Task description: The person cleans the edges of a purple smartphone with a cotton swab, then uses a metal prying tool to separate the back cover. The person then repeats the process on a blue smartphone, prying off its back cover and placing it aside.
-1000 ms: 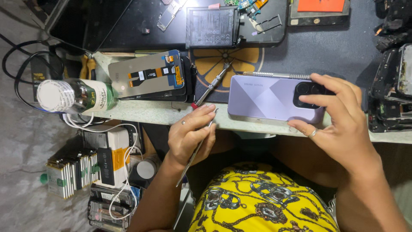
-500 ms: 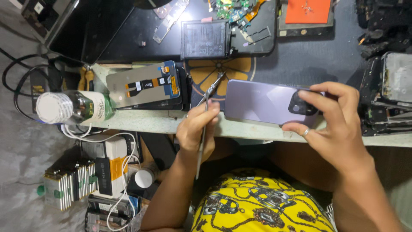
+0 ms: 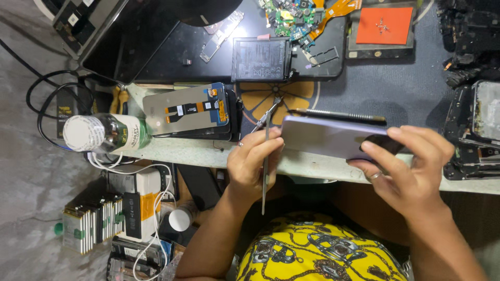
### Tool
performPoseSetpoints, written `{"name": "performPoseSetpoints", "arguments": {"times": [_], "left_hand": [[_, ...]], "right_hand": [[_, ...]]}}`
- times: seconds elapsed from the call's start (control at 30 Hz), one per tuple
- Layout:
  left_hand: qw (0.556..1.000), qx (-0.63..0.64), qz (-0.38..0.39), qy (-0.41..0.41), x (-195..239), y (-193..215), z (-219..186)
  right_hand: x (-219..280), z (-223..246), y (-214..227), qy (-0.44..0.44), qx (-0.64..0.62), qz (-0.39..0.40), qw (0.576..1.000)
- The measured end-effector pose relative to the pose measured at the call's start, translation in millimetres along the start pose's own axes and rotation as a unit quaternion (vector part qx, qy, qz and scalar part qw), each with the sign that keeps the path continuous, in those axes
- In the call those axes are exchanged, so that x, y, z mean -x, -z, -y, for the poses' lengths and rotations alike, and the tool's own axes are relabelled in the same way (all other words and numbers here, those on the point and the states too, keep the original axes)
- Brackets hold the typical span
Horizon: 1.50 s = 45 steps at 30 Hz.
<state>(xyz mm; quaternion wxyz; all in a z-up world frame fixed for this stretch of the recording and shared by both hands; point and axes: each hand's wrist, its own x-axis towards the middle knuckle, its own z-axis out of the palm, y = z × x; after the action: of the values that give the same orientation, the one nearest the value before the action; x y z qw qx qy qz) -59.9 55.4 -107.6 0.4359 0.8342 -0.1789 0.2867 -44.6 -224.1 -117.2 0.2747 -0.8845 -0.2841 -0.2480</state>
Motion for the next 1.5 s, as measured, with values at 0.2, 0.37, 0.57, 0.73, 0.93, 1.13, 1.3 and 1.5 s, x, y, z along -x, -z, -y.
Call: {"name": "performPoseSetpoints", "arguments": {"times": [0.2, 0.37, 0.57, 0.73, 0.93, 1.13, 1.3, 1.5], "left_hand": [[1.000, -0.003, 0.001, -0.013, 6.1, 2.1, 2.1], [1.000, 0.004, -0.005, -0.020, 6.0, 2.4, 2.1], [1.000, 0.001, -0.017, -0.024, 3.9, 1.7, -0.7], [1.000, -0.004, -0.027, -0.015, 0.9, -0.3, -4.7], [0.999, -0.002, -0.020, 0.024, -4.1, -7.2, -6.1], [0.999, -0.035, -0.012, 0.033, -7.7, -11.8, -6.2], [0.999, -0.029, -0.010, 0.028, -6.6, -9.8, -5.7], [0.999, -0.031, -0.012, 0.027, -5.4, -9.5, -5.5]], "right_hand": [[10.6, -0.2, -4.8, 0.019, 0.022, -0.011, 1.000], [9.6, 2.4, -4.9, 0.041, 0.062, -0.021, 0.997], [11.3, 1.5, -5.4, 0.056, 0.082, -0.030, 0.995], [11.3, 1.5, -5.0, 0.061, 0.083, -0.031, 0.994], [1.7, -0.5, 0.8, -0.018, 0.017, 0.031, 0.999], [-12.3, 3.3, 1.8, -0.051, -0.040, 0.030, 0.997], [-16.0, 3.7, 1.7, -0.059, -0.045, 0.034, 0.997], [-15.2, 3.3, -0.4, -0.087, -0.066, 0.027, 0.994]]}}
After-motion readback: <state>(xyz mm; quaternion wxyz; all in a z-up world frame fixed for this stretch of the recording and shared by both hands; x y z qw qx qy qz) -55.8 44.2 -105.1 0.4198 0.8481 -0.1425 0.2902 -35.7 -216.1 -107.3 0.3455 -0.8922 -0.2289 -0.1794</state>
